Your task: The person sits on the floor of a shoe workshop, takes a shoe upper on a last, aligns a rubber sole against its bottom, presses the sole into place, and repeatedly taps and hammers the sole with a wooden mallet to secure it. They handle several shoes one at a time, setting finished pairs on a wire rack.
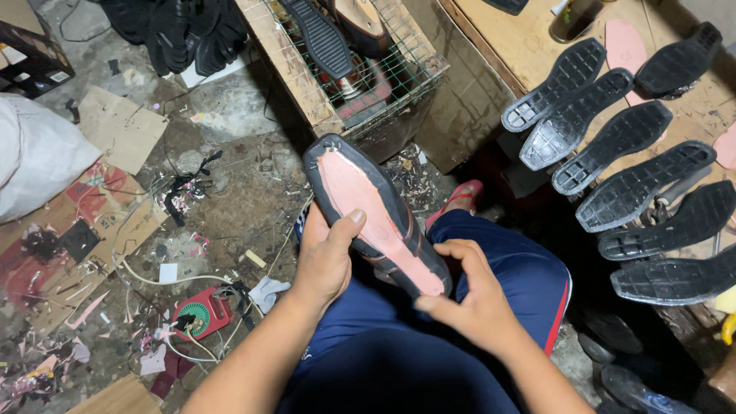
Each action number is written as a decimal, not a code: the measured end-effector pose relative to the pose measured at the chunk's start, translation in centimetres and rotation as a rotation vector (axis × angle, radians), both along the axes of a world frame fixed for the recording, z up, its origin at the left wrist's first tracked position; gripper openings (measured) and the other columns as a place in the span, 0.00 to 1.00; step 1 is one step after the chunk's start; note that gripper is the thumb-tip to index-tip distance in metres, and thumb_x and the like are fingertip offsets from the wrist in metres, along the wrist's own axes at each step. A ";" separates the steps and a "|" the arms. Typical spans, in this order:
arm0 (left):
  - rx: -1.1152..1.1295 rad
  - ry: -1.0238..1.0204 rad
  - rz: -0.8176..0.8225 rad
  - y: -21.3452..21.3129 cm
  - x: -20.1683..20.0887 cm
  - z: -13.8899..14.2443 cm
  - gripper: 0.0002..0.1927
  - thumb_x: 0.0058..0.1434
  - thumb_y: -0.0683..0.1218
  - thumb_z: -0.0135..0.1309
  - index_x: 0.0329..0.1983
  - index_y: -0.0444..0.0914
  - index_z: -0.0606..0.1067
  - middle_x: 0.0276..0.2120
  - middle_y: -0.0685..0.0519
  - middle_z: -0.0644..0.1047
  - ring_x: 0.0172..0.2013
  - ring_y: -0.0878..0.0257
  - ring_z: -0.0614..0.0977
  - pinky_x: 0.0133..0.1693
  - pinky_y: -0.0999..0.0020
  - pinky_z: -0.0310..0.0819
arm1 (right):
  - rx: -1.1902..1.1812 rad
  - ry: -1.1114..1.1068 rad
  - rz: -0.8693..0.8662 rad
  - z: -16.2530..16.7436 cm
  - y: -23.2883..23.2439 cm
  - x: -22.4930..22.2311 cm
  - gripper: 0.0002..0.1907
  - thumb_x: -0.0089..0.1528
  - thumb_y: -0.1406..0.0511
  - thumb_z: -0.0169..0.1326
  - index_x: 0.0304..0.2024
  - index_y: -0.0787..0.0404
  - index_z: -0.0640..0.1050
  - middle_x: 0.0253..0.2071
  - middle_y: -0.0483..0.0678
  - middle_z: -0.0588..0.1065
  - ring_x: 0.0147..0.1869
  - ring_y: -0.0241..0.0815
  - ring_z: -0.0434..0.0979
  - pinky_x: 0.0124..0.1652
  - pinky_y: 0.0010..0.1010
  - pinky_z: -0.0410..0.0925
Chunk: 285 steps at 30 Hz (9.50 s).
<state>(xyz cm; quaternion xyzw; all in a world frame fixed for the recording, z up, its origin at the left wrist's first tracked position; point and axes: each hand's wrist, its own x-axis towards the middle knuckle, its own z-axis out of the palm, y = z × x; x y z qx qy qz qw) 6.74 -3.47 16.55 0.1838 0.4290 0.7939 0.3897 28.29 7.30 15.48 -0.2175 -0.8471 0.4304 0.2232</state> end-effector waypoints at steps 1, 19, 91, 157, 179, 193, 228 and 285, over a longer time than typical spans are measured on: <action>0.012 -0.016 -0.009 -0.1 0.0 -0.1 0.31 0.64 0.43 0.54 0.69 0.31 0.62 0.59 0.45 0.72 0.60 0.57 0.73 0.65 0.59 0.62 | -0.218 0.019 -0.023 -1.0 0.6 0.1 0.34 0.53 0.58 0.64 0.57 0.69 0.71 0.52 0.55 0.73 0.57 0.49 0.74 0.58 0.37 0.65; -0.047 0.064 -0.539 3.4 -0.9 -3.0 0.33 0.61 0.48 0.55 0.69 0.34 0.65 0.59 0.51 0.74 0.60 0.65 0.74 0.63 0.66 0.65 | -1.734 0.393 0.392 -8.3 2.6 3.6 0.44 0.58 0.51 0.63 0.68 0.65 0.60 0.60 0.64 0.71 0.60 0.66 0.76 0.53 0.60 0.73; 0.008 -0.751 0.160 -6.5 -11.6 -17.9 0.26 0.65 0.59 0.45 0.54 0.35 0.74 0.49 0.44 0.80 0.50 0.51 0.81 0.54 0.51 0.73 | -1.583 0.144 -0.060 -15.6 6.9 -0.9 0.44 0.51 0.55 0.70 0.65 0.63 0.69 0.54 0.49 0.78 0.54 0.41 0.80 0.53 0.34 0.72; -0.086 0.326 0.295 19.1 -25.5 -26.8 0.42 0.53 0.56 0.58 0.70 0.36 0.63 0.59 0.50 0.71 0.52 0.55 0.76 0.51 0.59 0.75 | -1.293 0.155 -0.239 -23.6 14.7 9.0 0.50 0.57 0.53 0.59 0.73 0.71 0.56 0.66 0.66 0.67 0.69 0.57 0.68 0.66 0.52 0.59; 0.080 -0.518 0.251 18.0 -26.2 -27.2 0.39 0.60 0.65 0.37 0.69 0.41 0.63 0.61 0.48 0.69 0.52 0.45 0.75 0.48 0.45 0.74 | -1.449 0.324 -0.052 -20.4 13.9 7.1 0.48 0.59 0.56 0.59 0.73 0.75 0.55 0.68 0.68 0.67 0.71 0.56 0.66 0.67 0.48 0.55; 0.165 -0.740 0.248 17.4 -25.3 -26.8 0.41 0.64 0.72 0.24 0.69 0.44 0.63 0.63 0.47 0.68 0.52 0.38 0.74 0.46 0.37 0.74 | -0.405 0.335 -0.461 -3.8 17.9 -20.7 0.27 0.62 0.68 0.60 0.63 0.66 0.70 0.56 0.48 0.76 0.56 0.38 0.76 0.58 0.30 0.69; -0.143 0.547 0.261 18.9 -25.5 -26.5 0.36 0.59 0.55 0.50 0.70 0.37 0.63 0.61 0.45 0.71 0.55 0.50 0.75 0.56 0.49 0.73 | -0.331 0.312 -0.367 -6.8 24.0 -22.9 0.33 0.63 0.69 0.59 0.70 0.67 0.67 0.58 0.48 0.76 0.57 0.35 0.77 0.57 0.27 0.71; -0.261 0.894 0.351 21.9 -26.7 -27.1 0.36 0.56 0.48 0.65 0.63 0.34 0.62 0.52 0.45 0.75 0.51 0.54 0.77 0.53 0.62 0.72 | -0.401 -0.515 -0.336 -23.7 8.3 -2.9 0.26 0.57 0.66 0.63 0.57 0.64 0.73 0.40 0.46 0.80 0.45 0.35 0.79 0.48 0.25 0.71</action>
